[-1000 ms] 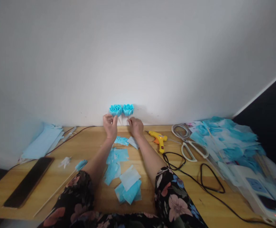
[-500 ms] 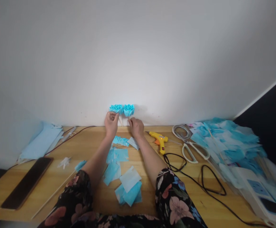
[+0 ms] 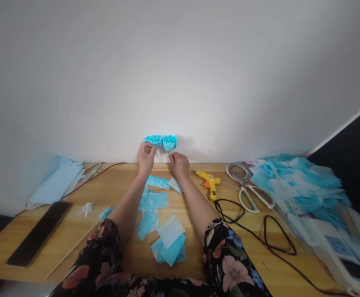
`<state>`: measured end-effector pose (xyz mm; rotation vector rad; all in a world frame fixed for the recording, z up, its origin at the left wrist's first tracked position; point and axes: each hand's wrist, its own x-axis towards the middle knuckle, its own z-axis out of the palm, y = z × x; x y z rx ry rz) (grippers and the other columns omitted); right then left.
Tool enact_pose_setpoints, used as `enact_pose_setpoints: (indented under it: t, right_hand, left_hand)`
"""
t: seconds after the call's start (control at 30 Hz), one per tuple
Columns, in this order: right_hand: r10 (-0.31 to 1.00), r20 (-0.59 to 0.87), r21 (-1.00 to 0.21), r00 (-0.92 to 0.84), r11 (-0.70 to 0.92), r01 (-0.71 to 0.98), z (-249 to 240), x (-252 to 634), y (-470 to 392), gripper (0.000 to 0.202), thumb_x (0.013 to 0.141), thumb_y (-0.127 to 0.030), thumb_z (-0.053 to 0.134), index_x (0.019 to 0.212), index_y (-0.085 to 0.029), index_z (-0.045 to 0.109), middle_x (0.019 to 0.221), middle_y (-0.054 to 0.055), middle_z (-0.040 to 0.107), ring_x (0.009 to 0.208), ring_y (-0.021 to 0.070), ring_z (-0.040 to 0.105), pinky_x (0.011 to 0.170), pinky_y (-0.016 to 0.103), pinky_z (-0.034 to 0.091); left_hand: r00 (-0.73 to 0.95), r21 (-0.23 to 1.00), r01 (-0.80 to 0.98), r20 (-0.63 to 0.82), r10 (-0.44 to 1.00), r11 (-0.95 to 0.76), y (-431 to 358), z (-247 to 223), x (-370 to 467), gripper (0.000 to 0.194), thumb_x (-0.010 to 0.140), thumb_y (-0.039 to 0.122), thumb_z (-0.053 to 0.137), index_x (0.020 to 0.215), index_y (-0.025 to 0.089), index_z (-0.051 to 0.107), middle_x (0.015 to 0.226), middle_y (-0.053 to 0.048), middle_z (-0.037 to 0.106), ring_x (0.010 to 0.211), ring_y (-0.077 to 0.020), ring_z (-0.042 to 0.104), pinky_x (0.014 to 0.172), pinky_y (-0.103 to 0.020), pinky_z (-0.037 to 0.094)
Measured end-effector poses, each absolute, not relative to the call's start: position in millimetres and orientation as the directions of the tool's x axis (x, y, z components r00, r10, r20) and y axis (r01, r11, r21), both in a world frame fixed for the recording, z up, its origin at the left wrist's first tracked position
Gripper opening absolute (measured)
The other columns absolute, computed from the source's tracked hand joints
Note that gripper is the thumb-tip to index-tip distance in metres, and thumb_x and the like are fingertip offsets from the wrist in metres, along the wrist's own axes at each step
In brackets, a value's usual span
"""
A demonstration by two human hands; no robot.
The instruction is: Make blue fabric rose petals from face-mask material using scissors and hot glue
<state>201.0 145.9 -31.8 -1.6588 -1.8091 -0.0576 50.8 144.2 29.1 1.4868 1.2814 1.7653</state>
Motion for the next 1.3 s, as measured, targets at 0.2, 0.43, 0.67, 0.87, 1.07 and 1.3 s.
enact_pose_setpoints:
  t: [0.2,0.43,0.67,0.87,1.07,1.3]
  right_hand:
    - [0.887,0.461,-0.389,0.033,0.169,0.906,-28.5,201.1,145.3,0.032,0.103,-0.035,0.045,0.099,-0.017,0.071,0.089,0.01,0.075,0.084,0.0231,0.064,0.072,0.031,0.036]
    - [0.917,0.399,-0.351,0.014,0.139,0.926,-17.1,200.3,141.3,0.027,0.101,-0.032,0.049,0.104,-0.017,0.071,0.094,0.01,0.077,0.087,0.0228,0.067,0.071,0.029,0.037]
    - [0.956,0.278,-0.254,-0.095,0.169,0.952,15.9,206.5,121.7,0.044,0.104,-0.042,0.041,0.095,-0.013,0.074,0.096,0.018,0.077,0.088,0.0255,0.069,0.074,0.033,0.037]
    - [0.932,0.126,-0.598,-0.34,0.345,0.723,48.1,199.6,60.7,0.035,0.099,-0.045,0.05,0.104,-0.022,0.075,0.096,0.002,0.079,0.084,0.0198,0.069,0.07,0.028,0.042]
    - [0.819,0.124,-0.764,-0.56,0.439,0.473,44.6,177.6,4.1,0.032,0.096,-0.043,0.057,0.117,-0.025,0.074,0.124,0.003,0.075,0.112,0.0218,0.07,0.094,0.033,0.05]
    - [0.81,0.127,-0.463,-0.572,0.559,0.688,2.1,178.4,0.4,0.028,0.096,-0.028,0.058,0.12,-0.022,0.073,0.127,0.009,0.073,0.118,0.0254,0.067,0.1,0.038,0.049]
  left_hand:
    - [-0.282,0.876,0.208,0.48,0.831,-0.435,139.8,28.3,51.8,0.012,0.085,0.02,0.062,0.082,0.021,0.05,0.068,0.006,0.05,0.061,-0.0097,0.049,0.062,-0.022,0.038]
    - [-0.391,0.886,0.068,0.446,0.805,-0.458,131.3,33.4,56.3,0.019,0.076,0.003,0.05,0.083,0.021,0.05,0.059,0.009,0.042,0.051,-0.009,0.039,0.055,-0.022,0.031]
    - [-0.468,0.714,-0.376,0.404,0.786,-0.59,105.4,79.6,50.9,0.014,0.084,0.01,0.051,0.088,0.023,0.048,0.054,0.01,0.035,0.047,-0.0085,0.035,0.051,-0.021,0.028]
    - [-0.396,0.627,-0.512,0.434,0.81,-0.586,58.9,138.8,35.8,0.013,0.098,0.024,0.049,0.087,0.025,0.045,0.057,0.008,0.029,0.046,-0.0103,0.03,0.058,-0.025,0.037]
    - [-0.373,0.525,-0.57,0.52,0.769,-0.632,9.5,175.5,16.9,0.018,0.101,0.013,0.028,0.091,0.025,0.038,0.06,0.007,0.018,0.042,-0.0103,0.021,0.054,-0.023,0.033]
    - [-0.511,0.344,-0.609,0.519,0.685,-0.715,-44.3,198.0,-4.4,0.04,0.108,0.023,0.01,0.091,0.021,0.046,0.061,0.006,0.02,0.034,-0.0014,0.032,0.046,-0.015,0.036]
